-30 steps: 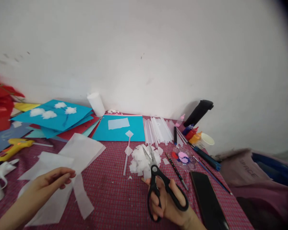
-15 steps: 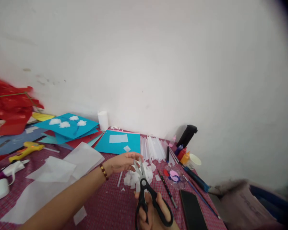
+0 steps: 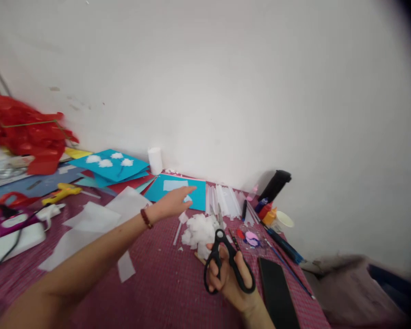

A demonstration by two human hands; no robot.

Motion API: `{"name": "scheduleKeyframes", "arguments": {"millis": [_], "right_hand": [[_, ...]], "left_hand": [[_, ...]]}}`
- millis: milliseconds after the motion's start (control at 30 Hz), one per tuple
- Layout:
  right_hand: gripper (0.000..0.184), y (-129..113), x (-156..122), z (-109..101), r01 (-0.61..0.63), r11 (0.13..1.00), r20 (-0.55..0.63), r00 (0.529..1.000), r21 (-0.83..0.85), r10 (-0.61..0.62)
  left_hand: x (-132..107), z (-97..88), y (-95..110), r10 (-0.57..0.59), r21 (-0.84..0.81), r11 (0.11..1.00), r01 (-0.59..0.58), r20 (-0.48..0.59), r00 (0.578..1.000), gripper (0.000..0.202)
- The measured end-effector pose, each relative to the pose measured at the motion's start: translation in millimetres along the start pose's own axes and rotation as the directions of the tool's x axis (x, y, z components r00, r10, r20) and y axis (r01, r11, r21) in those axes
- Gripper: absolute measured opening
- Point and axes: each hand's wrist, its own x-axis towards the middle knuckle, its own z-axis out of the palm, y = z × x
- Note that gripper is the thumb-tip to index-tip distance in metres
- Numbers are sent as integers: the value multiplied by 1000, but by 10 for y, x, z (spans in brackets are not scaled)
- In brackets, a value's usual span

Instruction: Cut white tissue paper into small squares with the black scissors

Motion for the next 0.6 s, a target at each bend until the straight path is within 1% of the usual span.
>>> {"name": "scheduleKeyframes", "arguments": {"millis": [33,67,100,133,200,233,267,300,333,367,400,433,500,567,600], "right_hand": [[58,8,-4,1,-5,1000,-2,1000,-2,5],[56,24,-4,-2,-12,1000,-5,1000,-2,12],[53,47,-1,-9,-23,1000,-4,1000,2,23],[51,76,5,-18,-42,999,0,999,10,42],[48,139,18,-35,-106,994,23,994,27,106],[48,169,23,-38,-141,990,31,990,30,140],[48,196,23,-36,-172,985,35,985,24,171],[48,218,20,-29,-195,981,31,980,10,195],[48,235,14,-18,-211,977,24,977,-14,211],[49,248,7,-3,-220,975,16,975,-45,220],[49,259,1,15,-227,971,7,974,-79,228],[50,271,-4,38,-236,965,-1,971,-116,237],[50,305,-3,92,-259,947,-21,965,-192,260],[51,351,-2,149,-290,915,-43,956,-281,290],[51,375,-7,174,-298,894,-59,953,-335,296]], "left_hand": [[-89,-177,-5,4,72,997,-4,-4,1000,42],[-215,-376,-17,25,193,981,-22,-12,1000,42],[-376,-589,-31,22,302,953,-15,-19,1000,41],[-565,-807,-43,-7,394,919,21,-38,999,38],[-988,-1204,-55,-147,483,855,188,-122,982,31],[-1199,-1361,-60,-222,494,821,285,-182,958,26],[-1397,-1479,-72,-278,497,786,367,-246,929,23],[-1576,-1554,-92,-302,480,773,416,-298,905,22],[-1734,-1586,-125,-316,459,769,446,-334,888,23],[-1871,-1582,-170,-318,443,774,452,-346,883,25],[-1990,-1551,-225,-311,442,784,436,-329,892,27],[-2096,-1508,-288,-303,452,793,408,-288,908,29],[-2278,-1432,-425,-289,477,810,339,-178,941,30],[-2423,-1432,-552,-279,483,826,292,-99,955,27],[-2474,-1469,-602,-275,481,832,278,-78,958,25]]}}
